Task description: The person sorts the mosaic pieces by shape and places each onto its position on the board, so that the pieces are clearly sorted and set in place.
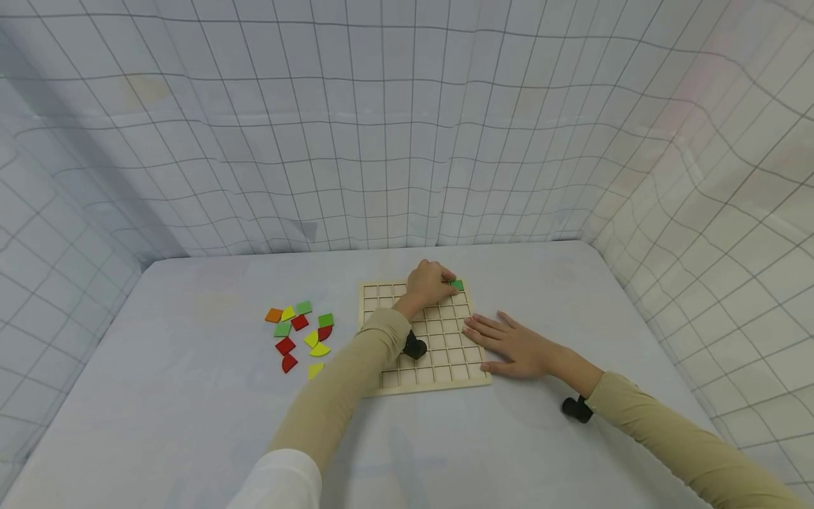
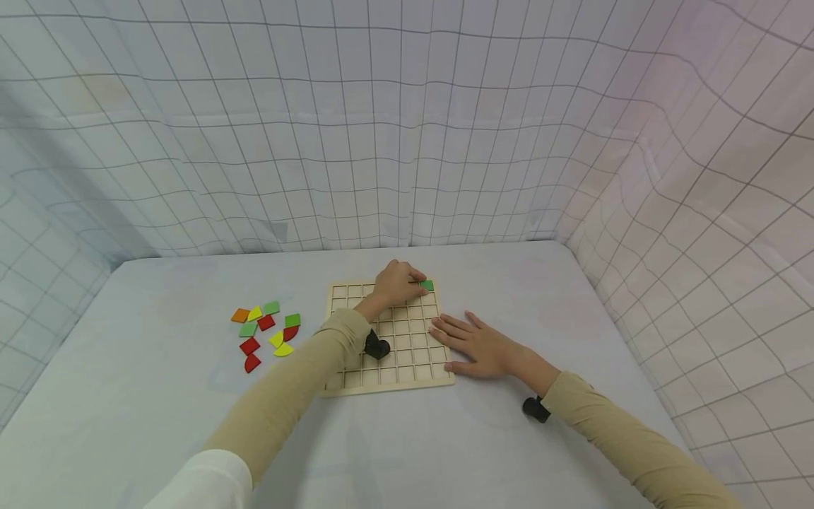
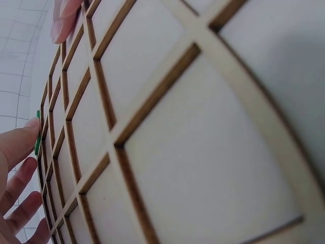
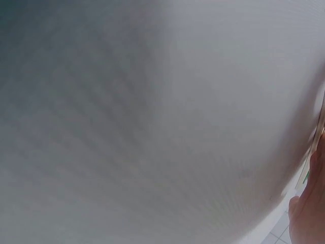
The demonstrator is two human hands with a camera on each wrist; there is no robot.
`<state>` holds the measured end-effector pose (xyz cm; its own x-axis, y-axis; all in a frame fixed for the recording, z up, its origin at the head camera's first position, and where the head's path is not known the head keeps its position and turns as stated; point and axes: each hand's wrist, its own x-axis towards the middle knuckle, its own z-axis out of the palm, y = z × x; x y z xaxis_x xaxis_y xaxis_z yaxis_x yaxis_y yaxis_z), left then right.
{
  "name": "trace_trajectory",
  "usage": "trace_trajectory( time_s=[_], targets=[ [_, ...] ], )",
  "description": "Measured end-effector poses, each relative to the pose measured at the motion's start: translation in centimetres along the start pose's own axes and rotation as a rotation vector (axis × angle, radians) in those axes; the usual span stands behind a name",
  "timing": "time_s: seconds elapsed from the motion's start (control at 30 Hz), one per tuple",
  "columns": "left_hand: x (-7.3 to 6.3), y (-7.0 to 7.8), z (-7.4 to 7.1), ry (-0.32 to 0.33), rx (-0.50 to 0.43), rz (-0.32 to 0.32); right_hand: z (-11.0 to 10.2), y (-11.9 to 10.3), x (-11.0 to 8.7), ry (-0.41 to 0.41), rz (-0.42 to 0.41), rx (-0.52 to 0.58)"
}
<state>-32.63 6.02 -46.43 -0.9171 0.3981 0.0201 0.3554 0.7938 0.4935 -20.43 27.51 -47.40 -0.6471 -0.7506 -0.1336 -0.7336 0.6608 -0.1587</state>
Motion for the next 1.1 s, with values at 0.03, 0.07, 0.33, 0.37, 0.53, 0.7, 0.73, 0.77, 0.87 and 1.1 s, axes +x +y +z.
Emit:
trace_trajectory(
  time_s=[0.03,0.07,0.33,0.37,0.53,0.7,0.73,0.77,0.87,1.1],
  targets=[
    [0.0,0.0,0.0,0.000,0.001,0.000,0.0,0.0,0.0,-0.001,0.000,0.000],
    [-0.1,-0.1,-0.1,0.000,-0.001,0.000,0.0,-0.1,0.1,-0.001,-0.001,0.000],
    [-0.7,-0.3,-0.7,0.003,-0.013,0.023,-0.1,-0.3,0.2,0.004,-0.011,-0.011],
    [-0.8,-0.4,-0.8,0.005,-0.020,0.024,-0.1,-0.3,0.2,0.004,-0.011,-0.016],
    [-1.5,-0.6,-1.6,0.008,-0.037,0.021,-0.1,-0.5,0.2,0.007,-0.011,-0.016],
    [-2.2,-1.1,-2.6,0.044,-0.036,0.043,-0.1,-0.6,0.1,0.021,-0.013,-0.016],
    [-2.4,-1.2,-2.8,0.054,-0.039,0.045,-0.1,-0.6,0.0,0.025,-0.013,-0.014],
    [-2.5,-1.3,-3.0,0.065,-0.043,0.048,-0.1,-0.7,0.0,0.029,-0.013,-0.011],
    [-3.0,-1.9,-3.7,0.086,-0.054,0.047,-0.1,-0.6,0.0,0.029,-0.009,-0.006],
    [-3.7,-3.4,-5.3,0.122,-0.027,0.057,0.0,-0.5,0.0,0.019,0.003,-0.013]
  ],
)
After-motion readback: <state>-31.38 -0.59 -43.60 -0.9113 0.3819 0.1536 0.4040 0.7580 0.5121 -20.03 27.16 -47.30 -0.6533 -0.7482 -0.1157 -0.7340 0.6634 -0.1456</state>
